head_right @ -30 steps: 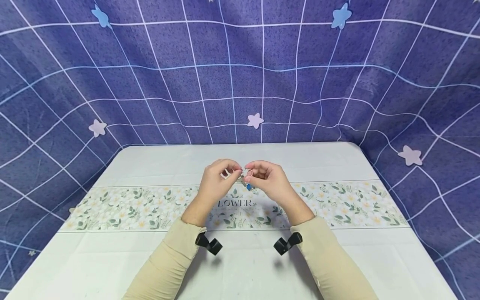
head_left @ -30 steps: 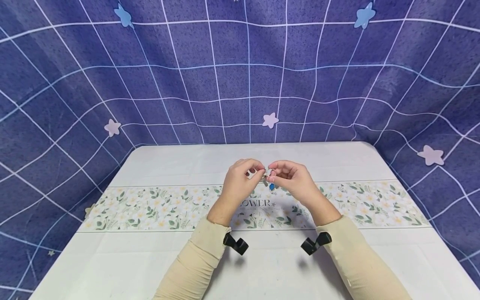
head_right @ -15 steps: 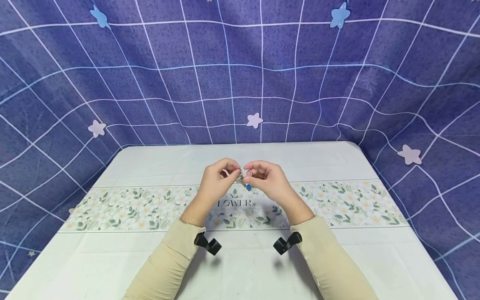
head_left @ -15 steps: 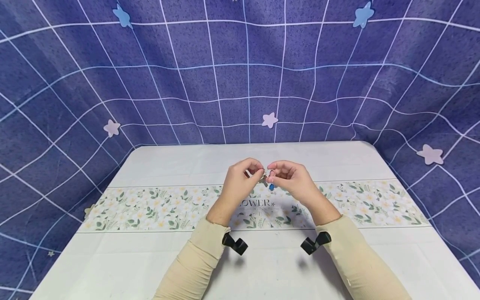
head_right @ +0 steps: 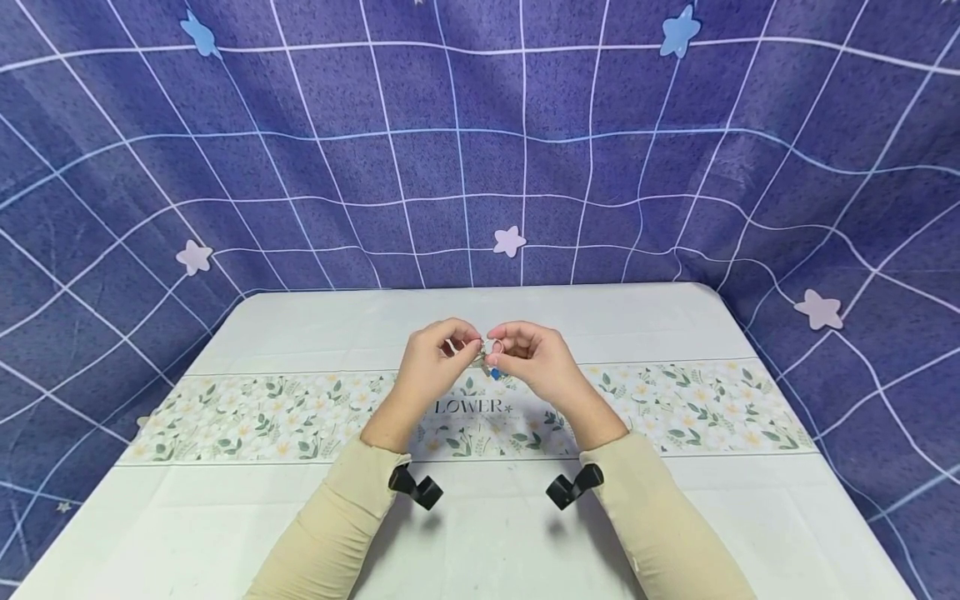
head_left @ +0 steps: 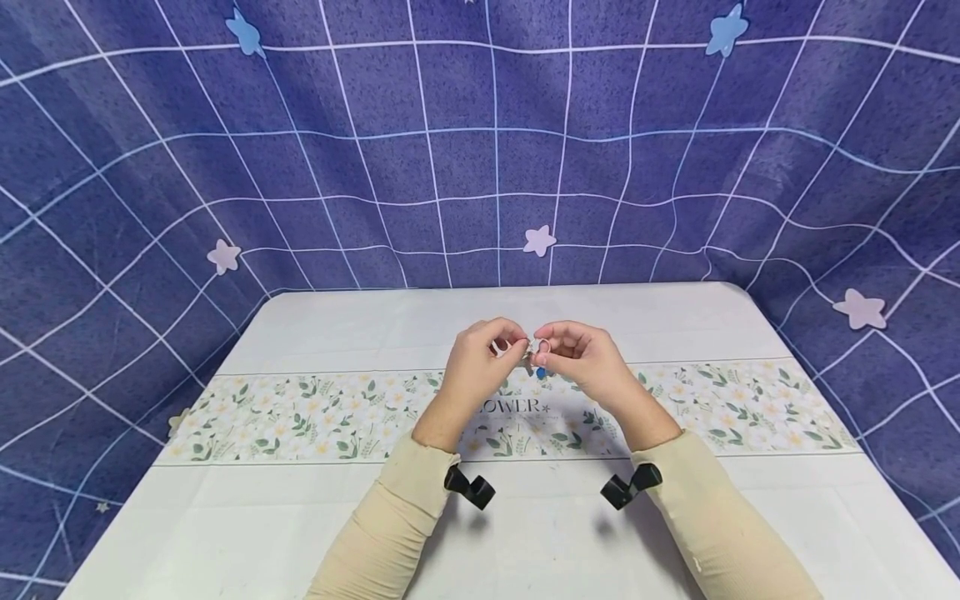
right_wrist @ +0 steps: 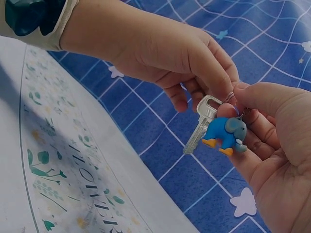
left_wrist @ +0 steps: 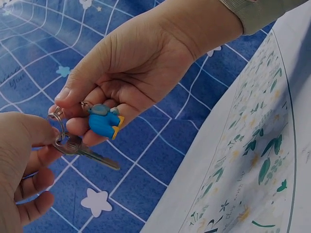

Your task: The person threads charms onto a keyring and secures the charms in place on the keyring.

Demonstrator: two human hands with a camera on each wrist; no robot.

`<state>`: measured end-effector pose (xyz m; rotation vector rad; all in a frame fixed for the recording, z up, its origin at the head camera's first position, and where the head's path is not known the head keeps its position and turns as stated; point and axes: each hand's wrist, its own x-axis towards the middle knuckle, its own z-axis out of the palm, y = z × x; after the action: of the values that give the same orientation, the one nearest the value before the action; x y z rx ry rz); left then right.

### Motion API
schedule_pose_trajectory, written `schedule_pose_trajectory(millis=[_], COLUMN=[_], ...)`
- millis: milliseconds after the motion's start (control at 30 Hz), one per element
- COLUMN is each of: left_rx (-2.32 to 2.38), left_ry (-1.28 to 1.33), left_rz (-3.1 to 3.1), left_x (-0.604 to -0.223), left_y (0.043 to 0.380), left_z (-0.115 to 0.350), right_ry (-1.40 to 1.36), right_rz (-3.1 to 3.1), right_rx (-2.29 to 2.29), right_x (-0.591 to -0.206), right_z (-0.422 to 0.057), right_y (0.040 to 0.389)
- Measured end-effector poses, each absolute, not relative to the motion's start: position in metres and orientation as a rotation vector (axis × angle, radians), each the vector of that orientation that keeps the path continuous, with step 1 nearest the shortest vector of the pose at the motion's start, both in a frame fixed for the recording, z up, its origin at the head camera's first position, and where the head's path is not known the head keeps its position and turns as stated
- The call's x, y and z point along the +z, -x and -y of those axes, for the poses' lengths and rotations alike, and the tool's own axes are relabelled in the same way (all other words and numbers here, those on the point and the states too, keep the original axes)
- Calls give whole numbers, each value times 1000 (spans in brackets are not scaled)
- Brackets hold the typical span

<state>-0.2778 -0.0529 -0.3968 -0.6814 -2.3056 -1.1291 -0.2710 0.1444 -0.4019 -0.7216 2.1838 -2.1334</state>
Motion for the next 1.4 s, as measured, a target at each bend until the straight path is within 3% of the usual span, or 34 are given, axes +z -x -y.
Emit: schedule_pose_trajectory(millis=[1400], left_rx=[-1351], left_ry=[675], left_rz=[2332], left_x=[-397], left_y=[279], left_z=[55], right_ry=[748], right_rz=[-2179], right_rx=[-2125], right_x=[-404], right_z=[-145], right_y=[272])
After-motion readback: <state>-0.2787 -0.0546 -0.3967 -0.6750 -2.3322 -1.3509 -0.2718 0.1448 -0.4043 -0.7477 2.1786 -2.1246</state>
